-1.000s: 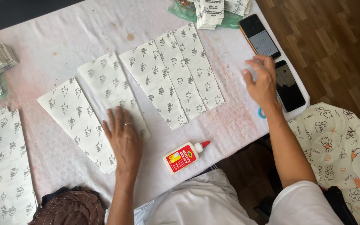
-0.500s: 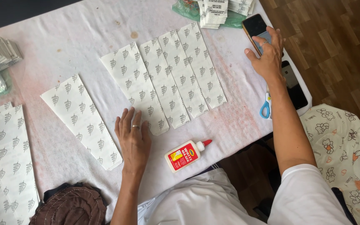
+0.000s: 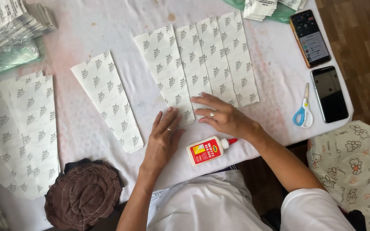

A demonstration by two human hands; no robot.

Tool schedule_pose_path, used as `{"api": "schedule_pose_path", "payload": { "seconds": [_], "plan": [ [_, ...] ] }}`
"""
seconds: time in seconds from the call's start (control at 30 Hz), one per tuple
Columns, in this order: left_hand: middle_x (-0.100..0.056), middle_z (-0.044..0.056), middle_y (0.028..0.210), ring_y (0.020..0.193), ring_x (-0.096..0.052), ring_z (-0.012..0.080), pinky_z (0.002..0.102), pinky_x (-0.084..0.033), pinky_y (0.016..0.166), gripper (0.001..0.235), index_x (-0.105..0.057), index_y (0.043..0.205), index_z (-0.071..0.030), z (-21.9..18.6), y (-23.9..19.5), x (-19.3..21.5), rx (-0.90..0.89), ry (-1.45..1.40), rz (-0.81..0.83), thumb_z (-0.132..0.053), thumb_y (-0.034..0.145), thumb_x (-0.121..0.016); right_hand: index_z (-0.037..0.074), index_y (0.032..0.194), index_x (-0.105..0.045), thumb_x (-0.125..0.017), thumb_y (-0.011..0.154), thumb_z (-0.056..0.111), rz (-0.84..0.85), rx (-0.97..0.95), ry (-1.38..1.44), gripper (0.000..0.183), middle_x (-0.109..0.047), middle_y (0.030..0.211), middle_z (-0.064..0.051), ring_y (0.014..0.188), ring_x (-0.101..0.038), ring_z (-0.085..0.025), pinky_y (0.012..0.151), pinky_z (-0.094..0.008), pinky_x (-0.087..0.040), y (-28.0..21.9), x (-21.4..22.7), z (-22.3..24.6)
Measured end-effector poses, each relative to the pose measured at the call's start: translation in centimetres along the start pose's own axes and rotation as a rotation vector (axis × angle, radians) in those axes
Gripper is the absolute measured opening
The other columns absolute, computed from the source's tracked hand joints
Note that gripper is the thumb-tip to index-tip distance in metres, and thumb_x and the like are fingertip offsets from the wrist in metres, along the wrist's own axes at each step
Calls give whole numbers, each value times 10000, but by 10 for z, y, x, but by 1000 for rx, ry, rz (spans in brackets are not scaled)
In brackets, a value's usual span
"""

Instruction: The person applies glue from a bottle onto the edges of paper sheets and folds them over to secure the bond.

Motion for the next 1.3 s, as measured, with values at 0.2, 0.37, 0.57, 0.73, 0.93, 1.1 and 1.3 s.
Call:
{"api": "schedule_pose_path", "payload": {
  "seconds": [0.2,0.37,0.57,0.73,0.93,1.1,1.3],
  "plan": [
    [-747,189,1128,1179,-675,354,511,-466,1105,210,-763,1035,31,1,-7,0,-17,21,-9,-93,867,-777,4,1022,-738,-756,903,115,147,38,-118,163,-704,1269,-145,1214,-668,-272,1182,-467,-395,-9,-32,-1],
    [-741,206,1130,1163,-680,369,507,-520,1056,153,-765,1010,9,-6,-8,2,-66,60,-28,-97,902,-750,45,1021,-736,-791,891,192,189,101,-208,204,-698,1241,-160,1175,-687,-288,1162,-522,-410,-4,-36,17],
    [-739,200,1129,1155,-688,348,485,-542,1031,109,-739,939,18,-11,-5,1,-87,91,-23,-86,933,-709,74,937,-737,-798,884,179,173,79,-222,133,-694,1243,-126,1222,-662,-286,1165,-574,-379,-3,-38,16],
    [-742,178,1071,1124,-703,320,467,-547,1020,110,-713,881,28,-11,0,0,-45,117,-36,-62,941,-693,95,875,-733,-795,888,154,118,10,-190,86,-697,1215,-72,1251,-644,-254,1198,-594,-308,-7,-46,6],
    [-724,147,1024,1096,-708,313,459,-556,989,138,-696,838,33,-7,-3,-3,20,90,-90,-64,935,-708,81,824,-684,-834,837,125,42,-182,-88,157,-687,1202,-31,1216,-651,-237,1215,-525,-299,-10,-48,-18],
    [-688,164,1120,1125,-676,391,492,-555,957,134,-698,965,19,30,-15,-10,350,-208,-66,0,848,-761,34,832,-703,-842,756,-14,45,-373,129,165,-702,1171,-76,1207,-658,-302,1246,-492,-262,-5,-47,-30],
    [-711,192,1072,1054,-725,380,416,-580,925,172,-753,966,34,18,6,7,414,-176,22,104,808,-747,11,873,-737,-816,757,-74,94,-393,154,163,-681,1178,-107,1223,-646,-329,1243,-491,-271,-8,-55,-35]
  ]
}}
Point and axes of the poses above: each hand's wrist, its own y-axis towards the middle knuckle, its own x-axis out of the back of the hand, z = x × y, the point moved 10 cm from there along y, towards the middle knuckle
